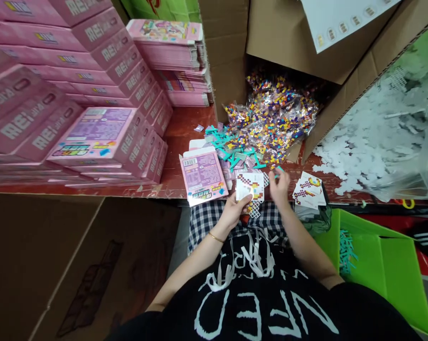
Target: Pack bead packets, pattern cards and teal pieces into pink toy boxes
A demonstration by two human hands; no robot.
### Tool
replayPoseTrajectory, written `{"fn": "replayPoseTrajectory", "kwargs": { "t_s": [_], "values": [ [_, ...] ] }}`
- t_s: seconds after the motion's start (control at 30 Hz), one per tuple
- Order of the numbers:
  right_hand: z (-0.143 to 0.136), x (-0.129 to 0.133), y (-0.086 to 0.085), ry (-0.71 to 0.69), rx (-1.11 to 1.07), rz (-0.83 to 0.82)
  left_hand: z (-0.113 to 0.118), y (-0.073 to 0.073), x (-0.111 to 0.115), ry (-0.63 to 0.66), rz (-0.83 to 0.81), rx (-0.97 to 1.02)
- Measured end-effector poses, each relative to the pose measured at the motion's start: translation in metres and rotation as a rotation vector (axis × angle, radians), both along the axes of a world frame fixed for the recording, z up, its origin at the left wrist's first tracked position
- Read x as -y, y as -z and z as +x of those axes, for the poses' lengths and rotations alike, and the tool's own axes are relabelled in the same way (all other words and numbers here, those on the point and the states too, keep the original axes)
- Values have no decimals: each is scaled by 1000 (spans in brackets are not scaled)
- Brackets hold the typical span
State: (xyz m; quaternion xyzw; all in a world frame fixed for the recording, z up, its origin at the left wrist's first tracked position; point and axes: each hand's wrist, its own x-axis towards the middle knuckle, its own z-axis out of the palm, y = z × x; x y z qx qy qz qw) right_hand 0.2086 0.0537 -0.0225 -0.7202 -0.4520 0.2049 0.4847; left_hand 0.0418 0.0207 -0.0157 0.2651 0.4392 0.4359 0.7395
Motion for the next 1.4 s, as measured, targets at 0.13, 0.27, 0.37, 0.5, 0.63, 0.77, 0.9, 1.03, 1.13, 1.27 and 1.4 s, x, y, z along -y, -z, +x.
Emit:
{"fn": "replayPoseTrajectory", "kwargs": {
  "t_s": [0.13,0.27,0.37,0.5,0.63,0.77,0.9,1.03,1.13,1.27,1.4],
  "values": [
    [57,-32,17,117,435,-249,1,7,4,-25,-40,-30],
    [83,-47,34,22,343,-226,1,6,3,-86,-11,-52],
    [93,-49,43,-1,188,-167,1,8,3,-88,1,-63],
    [91,-48,41,21,245,-141,0,10,3,-84,-31,-59],
    [82,-51,33,58,185,-113,-2,10,1,-78,-40,-31],
    [83,-49,14,49,-3,-55,-5,11,1,-70,-32,-18],
    [57,-33,-24,-309,-278,130,-7,10,3,-1,-2,-53],
    [2,-20,-46,-702,50,104,-9,5,9,20,15,-6],
    [-24,-11,-40,-700,150,71,-12,0,19,43,-45,39],
    [-24,8,-33,-583,192,52,-12,-3,32,38,128,-13],
    [0,17,-48,-591,37,-142,-19,-11,34,197,284,-52]
  ]
}}
